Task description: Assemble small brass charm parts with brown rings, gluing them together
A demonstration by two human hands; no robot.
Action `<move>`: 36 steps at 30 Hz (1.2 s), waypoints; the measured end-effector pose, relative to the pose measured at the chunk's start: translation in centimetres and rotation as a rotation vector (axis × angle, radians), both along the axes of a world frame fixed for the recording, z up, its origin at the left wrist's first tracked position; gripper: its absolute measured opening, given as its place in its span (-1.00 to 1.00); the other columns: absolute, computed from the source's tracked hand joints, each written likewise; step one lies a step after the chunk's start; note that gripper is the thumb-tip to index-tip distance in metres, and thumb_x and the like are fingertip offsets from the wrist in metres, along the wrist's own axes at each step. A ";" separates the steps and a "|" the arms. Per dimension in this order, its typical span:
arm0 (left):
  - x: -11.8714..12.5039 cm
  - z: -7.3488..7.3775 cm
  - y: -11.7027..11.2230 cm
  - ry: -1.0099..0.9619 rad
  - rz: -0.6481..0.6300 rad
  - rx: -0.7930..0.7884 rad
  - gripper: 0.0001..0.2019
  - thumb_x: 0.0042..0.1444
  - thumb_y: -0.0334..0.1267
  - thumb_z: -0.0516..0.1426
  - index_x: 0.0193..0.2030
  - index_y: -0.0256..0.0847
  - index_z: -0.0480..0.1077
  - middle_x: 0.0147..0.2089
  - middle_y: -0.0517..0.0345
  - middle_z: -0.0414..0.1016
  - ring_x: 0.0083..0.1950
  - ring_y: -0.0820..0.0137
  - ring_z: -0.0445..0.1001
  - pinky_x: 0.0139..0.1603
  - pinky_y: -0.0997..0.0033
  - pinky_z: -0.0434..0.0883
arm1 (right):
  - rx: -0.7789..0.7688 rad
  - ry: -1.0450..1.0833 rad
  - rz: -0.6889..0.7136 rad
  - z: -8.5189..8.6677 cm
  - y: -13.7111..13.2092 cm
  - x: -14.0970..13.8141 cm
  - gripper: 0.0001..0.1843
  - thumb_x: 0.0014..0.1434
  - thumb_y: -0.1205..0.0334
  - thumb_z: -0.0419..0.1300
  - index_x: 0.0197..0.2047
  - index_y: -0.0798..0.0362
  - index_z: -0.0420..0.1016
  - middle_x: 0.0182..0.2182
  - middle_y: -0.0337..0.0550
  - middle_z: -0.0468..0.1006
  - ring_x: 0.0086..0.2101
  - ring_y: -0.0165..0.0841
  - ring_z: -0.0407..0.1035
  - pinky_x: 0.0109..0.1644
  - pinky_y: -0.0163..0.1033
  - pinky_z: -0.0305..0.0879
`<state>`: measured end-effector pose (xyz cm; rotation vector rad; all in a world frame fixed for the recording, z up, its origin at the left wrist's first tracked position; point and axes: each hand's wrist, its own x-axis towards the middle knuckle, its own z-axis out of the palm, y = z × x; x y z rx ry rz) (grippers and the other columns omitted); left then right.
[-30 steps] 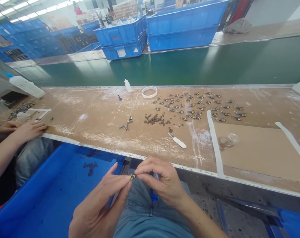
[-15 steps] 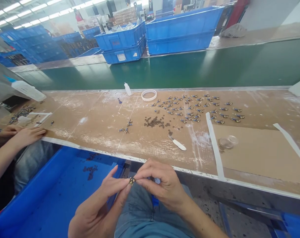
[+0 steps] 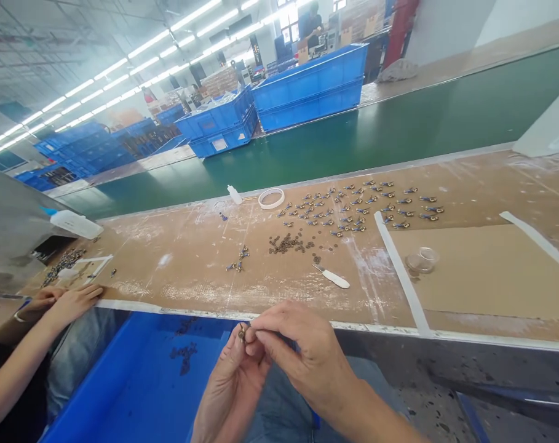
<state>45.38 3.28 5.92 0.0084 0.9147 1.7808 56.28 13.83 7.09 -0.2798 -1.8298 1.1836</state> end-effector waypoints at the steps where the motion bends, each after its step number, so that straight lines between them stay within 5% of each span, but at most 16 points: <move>1: 0.1 0.0 0.0 -0.009 0.001 -0.001 -0.85 -0.04 -0.28 0.39 -0.35 -0.23 0.55 -0.37 0.25 0.47 -0.36 0.60 0.44 -0.13 0.52 0.52 | -0.005 0.001 -0.007 0.0 -0.1 0.0 -0.77 0.21 0.48 0.20 -0.16 -0.02 0.55 -0.31 -0.25 0.63 -0.29 -0.46 0.49 -0.17 -0.40 0.40; 11: 1.3 1.2 0.4 -0.025 0.051 -0.028 -0.77 -0.23 -0.41 0.46 -0.38 -0.21 0.59 -0.48 0.23 0.51 -0.41 0.57 0.48 -0.24 0.61 0.51 | -0.054 -0.052 0.024 -0.1 -0.6 1.0 -0.83 0.23 0.43 0.21 -0.18 0.02 0.57 -0.30 -0.23 0.58 -0.27 -0.45 0.46 -0.15 -0.37 0.38; 23: 0.3 -0.4 -0.2 0.513 0.135 -0.158 -0.78 -0.24 -0.30 0.46 -0.38 -0.20 0.63 -0.37 0.06 0.65 -0.34 0.41 0.60 -0.25 0.54 0.55 | -0.056 -0.065 0.020 0.0 0.1 2.1 -0.88 0.22 0.43 0.22 -0.24 0.10 0.59 -0.34 -0.20 0.58 -0.29 -0.47 0.46 -0.18 -0.42 0.34; 30: 1.2 1.1 -0.1 0.860 0.203 -0.094 -0.83 -0.22 -0.28 0.44 -0.41 -0.13 0.64 -0.42 0.14 0.64 -0.34 0.41 0.59 -0.24 0.57 0.56 | 0.118 0.011 -0.015 0.1 0.5 2.9 -0.89 0.25 0.42 0.20 -0.18 0.14 0.55 -0.32 -0.15 0.58 -0.29 -0.46 0.45 -0.17 -0.40 0.36; 36: 1.4 2.1 0.1 0.999 0.140 -0.106 -0.90 -0.16 -0.30 0.42 -0.43 -0.13 0.64 -0.42 0.13 0.65 -0.33 0.39 0.60 -0.19 0.56 0.56 | 0.306 0.030 -0.023 0.0 1.1 3.6 -0.88 0.26 0.46 0.18 -0.16 0.16 0.52 -0.29 -0.09 0.59 -0.28 -0.42 0.41 -0.18 -0.31 0.37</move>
